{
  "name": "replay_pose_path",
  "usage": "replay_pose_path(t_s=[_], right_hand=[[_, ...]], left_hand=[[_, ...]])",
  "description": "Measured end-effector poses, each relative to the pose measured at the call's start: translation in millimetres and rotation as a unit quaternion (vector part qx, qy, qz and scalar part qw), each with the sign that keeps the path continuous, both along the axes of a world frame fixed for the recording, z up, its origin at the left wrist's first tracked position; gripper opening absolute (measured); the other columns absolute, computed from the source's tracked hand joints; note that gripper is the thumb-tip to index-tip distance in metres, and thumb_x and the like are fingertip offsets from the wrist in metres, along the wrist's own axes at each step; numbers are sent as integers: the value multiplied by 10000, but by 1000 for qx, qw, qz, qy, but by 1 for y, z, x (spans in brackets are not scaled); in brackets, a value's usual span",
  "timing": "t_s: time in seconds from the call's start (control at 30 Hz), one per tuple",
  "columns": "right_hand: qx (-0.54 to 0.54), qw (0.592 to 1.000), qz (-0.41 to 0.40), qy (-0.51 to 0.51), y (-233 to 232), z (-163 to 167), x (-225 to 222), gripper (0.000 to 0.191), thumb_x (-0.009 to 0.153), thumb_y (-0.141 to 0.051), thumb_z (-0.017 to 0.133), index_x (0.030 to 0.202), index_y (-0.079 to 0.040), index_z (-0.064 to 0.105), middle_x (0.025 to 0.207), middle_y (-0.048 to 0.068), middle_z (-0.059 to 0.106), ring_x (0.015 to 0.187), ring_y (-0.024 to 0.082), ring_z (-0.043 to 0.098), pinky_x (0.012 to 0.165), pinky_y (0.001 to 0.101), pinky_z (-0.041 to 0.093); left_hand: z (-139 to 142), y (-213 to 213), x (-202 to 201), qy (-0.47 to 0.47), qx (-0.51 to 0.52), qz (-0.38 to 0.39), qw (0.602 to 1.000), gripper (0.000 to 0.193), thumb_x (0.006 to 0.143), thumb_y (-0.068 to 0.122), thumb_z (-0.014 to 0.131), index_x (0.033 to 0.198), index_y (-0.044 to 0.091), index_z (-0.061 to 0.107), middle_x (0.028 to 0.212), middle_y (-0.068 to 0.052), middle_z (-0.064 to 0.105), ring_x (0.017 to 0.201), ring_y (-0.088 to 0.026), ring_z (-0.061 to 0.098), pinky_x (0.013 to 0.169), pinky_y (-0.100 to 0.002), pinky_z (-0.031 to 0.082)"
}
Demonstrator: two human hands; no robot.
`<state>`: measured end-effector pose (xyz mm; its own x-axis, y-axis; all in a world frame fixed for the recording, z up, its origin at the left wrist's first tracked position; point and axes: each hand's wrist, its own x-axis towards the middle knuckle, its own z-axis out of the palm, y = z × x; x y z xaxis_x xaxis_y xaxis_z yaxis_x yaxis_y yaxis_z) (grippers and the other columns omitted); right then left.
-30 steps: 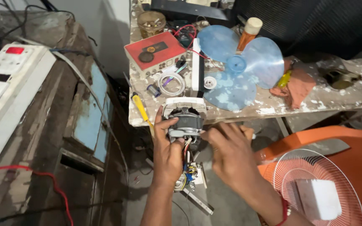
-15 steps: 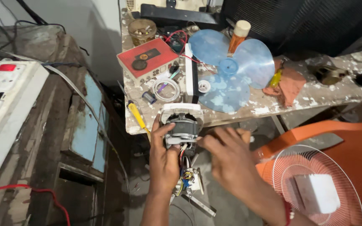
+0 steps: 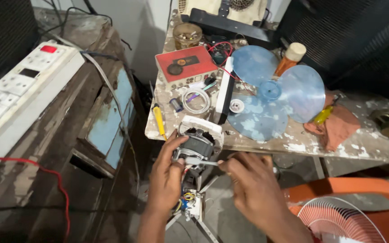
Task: The person repairs an electric fan motor mounted on a fan stand. They use a screwdriver to loosen screws on the motor housing, pry at the motor with a flat tool, reposition the motor, and continue working on the housing with a spanner and screwdriver.
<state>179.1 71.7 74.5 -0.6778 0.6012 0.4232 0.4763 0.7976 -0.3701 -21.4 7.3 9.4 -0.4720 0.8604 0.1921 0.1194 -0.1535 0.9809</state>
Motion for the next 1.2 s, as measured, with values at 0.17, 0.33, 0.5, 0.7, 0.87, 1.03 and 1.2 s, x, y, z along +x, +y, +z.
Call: replay_pose_path(t_s=[0.17,0.33,0.5,0.7,0.87,1.03,1.2], right_hand=[[-38,997,51,41,0,-7,2,221,862,-14,609,1061,-81,676,992,76,641,958,292,608,797,420,411],[-30,998,12,55,10,-12,5,170,858,-2,594,994,-70,670,933,71,638,930,289,622,807,423,411],[-48,996,18,74,0,-21,4,200,841,24,595,1006,-56,676,950,86,658,852,303,605,769,416,436],[22,995,26,90,-4,-23,4,208,803,39,597,987,-37,659,963,94,661,888,302,622,761,425,423],[15,990,-70,124,-19,-28,-1,151,862,-6,647,1007,-31,682,936,103,662,850,303,609,758,415,425],[16,992,-31,123,-27,-24,-7,83,891,-28,639,973,-35,652,981,112,672,879,313,655,764,409,496],[-17,991,-63,119,-22,-9,-4,127,937,-24,623,1054,-16,672,971,147,655,833,334,659,725,409,520]], left_hand=[[3,-7,0,124,23,39,991,519,886,2,470,1378,88,610,1549,-217,524,1453,-327,503,1132,-366,396],[5,-5,7,80,-1,53,995,476,913,33,470,1361,105,617,1540,-194,533,1439,-305,516,1088,-352,420],[0,-6,12,80,29,70,994,487,919,21,456,1370,105,620,1543,-204,538,1460,-308,506,1133,-348,391],[-1,-5,8,53,37,54,996,466,930,14,473,1362,115,617,1528,-196,555,1408,-286,556,1084,-333,433],[0,-7,5,63,65,40,995,462,957,6,470,1386,106,606,1525,-203,550,1414,-288,543,1105,-335,418],[2,-14,2,58,14,45,997,496,929,41,462,1389,149,615,1450,-126,638,1204,-282,635,979,-354,481],[6,-20,3,164,29,98,981,502,935,63,494,1431,87,571,1379,-166,635,1262,-327,558,1079,-412,406]])
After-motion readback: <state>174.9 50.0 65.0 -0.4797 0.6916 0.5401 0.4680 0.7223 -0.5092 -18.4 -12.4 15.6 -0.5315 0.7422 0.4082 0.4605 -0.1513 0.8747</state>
